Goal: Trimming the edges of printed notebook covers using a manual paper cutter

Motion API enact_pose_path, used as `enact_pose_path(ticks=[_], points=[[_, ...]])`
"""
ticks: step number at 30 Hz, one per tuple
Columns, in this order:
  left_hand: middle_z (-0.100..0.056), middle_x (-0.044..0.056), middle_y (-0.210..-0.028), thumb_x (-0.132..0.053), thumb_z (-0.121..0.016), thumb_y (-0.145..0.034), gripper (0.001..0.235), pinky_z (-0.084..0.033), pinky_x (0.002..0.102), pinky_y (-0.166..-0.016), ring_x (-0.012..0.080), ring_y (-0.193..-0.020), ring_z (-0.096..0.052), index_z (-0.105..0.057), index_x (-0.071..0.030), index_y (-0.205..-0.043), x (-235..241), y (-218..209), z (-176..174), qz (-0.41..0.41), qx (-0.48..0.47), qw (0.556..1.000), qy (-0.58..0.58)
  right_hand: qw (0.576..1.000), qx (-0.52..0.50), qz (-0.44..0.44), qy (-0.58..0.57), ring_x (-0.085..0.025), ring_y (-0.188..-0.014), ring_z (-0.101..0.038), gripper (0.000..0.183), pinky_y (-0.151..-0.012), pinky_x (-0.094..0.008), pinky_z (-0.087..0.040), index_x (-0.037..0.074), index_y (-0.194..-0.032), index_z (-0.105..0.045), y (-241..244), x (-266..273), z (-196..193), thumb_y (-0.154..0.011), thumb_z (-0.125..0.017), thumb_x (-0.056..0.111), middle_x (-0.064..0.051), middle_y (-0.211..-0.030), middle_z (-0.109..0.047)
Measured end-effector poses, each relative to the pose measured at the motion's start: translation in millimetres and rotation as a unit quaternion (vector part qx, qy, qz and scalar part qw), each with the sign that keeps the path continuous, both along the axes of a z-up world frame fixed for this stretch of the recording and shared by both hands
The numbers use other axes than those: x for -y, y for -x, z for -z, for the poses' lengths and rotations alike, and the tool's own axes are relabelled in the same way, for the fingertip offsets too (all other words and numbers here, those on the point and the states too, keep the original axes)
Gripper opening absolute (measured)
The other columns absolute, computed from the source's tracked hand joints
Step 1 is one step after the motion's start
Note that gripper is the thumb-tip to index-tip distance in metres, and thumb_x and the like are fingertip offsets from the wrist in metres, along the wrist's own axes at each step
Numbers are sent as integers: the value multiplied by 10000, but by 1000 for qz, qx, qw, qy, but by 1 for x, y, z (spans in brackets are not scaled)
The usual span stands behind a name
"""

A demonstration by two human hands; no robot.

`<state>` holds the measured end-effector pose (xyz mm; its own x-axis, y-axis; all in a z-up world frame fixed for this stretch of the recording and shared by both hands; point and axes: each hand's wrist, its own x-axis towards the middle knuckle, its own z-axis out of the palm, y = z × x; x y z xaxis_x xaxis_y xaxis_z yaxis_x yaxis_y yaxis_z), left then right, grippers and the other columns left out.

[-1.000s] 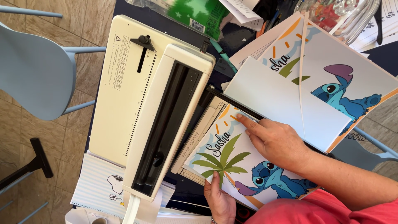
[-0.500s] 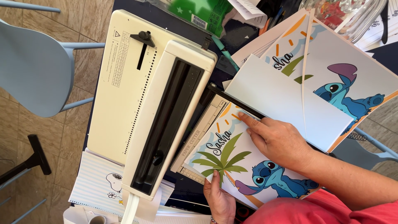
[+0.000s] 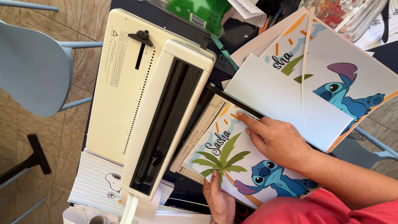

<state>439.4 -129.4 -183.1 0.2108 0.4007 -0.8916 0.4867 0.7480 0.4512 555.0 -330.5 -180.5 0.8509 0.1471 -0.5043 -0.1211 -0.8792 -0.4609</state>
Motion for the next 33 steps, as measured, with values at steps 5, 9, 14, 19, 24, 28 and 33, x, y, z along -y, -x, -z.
enact_pose_path(ticks=[5, 9, 14, 19, 24, 28, 33], points=[[-739, 244, -1210, -54, -648, -894, 348, -548, 529, -954, 383, -1095, -685, -692, 23, -1230, 0, 4, 3, -6, 2, 1000, -5, 1000, 6, 0, -3, -380, -623, -610, 566, -527, -554, -534, 364, -1545, -456, -1, 0, -1, -987, -541, 325, -30, -745, -585], [-732, 241, -1222, -61, -640, -898, 368, -538, 517, -964, 378, -1096, -681, -681, 27, -1253, 1, 3, 3, 0, 16, 1000, -7, 1000, 14, 3, -2, -367, -639, -617, 573, -529, -547, -532, 380, -1541, -460, 3, 0, 4, -979, -555, 322, -21, -739, -586], [-731, 252, -1223, -58, -639, -896, 358, -543, 535, -966, 386, -1102, -683, -679, 31, -1241, 1, 5, 5, -4, 18, 1000, -8, 999, 33, -2, -8, -364, -616, -603, 566, -520, -542, -526, 359, -1535, -475, 3, 1, 4, -979, -565, 311, -18, -728, -577], [-722, 250, -1252, -62, -620, -907, 379, -533, 529, -987, 388, -1130, -673, -672, 24, -1272, 3, -1, 1, -1, 12, 1000, -9, 1000, 24, -1, -6, -369, -629, -614, 558, -524, -549, -529, 363, -1533, -479, 1, 0, 3, -982, -556, 321, -21, -744, -593], [-726, 238, -1250, -57, -626, -905, 364, -534, 529, -991, 385, -1131, -677, -678, 12, -1259, 1, 4, 5, -4, 8, 1000, -9, 1000, 22, -3, -4, -363, -653, -630, 553, -533, -555, -541, 365, -1525, -484, 1, 0, 3, -978, -551, 321, -16, -751, -596], [-731, 236, -1245, -64, -633, -906, 351, -538, 521, -985, 373, -1128, -680, -686, 16, -1244, 1, 4, 5, -1, 11, 1000, -11, 1000, 28, -4, 1, -377, -636, -625, 557, -524, -560, -533, 358, -1526, -489, 0, 0, 3, -975, -555, 314, -25, -741, -595], [-739, 239, -1227, -68, -639, -909, 328, -547, 520, -970, 373, -1119, -685, -696, 25, -1218, 1, 2, 2, -1, 21, 1000, -4, 1000, 20, 4, -1, -410, -634, -627, 580, -547, -575, -530, 380, -1528, -484, 0, 0, 1, -959, -571, 312, -36, -745, -609]])
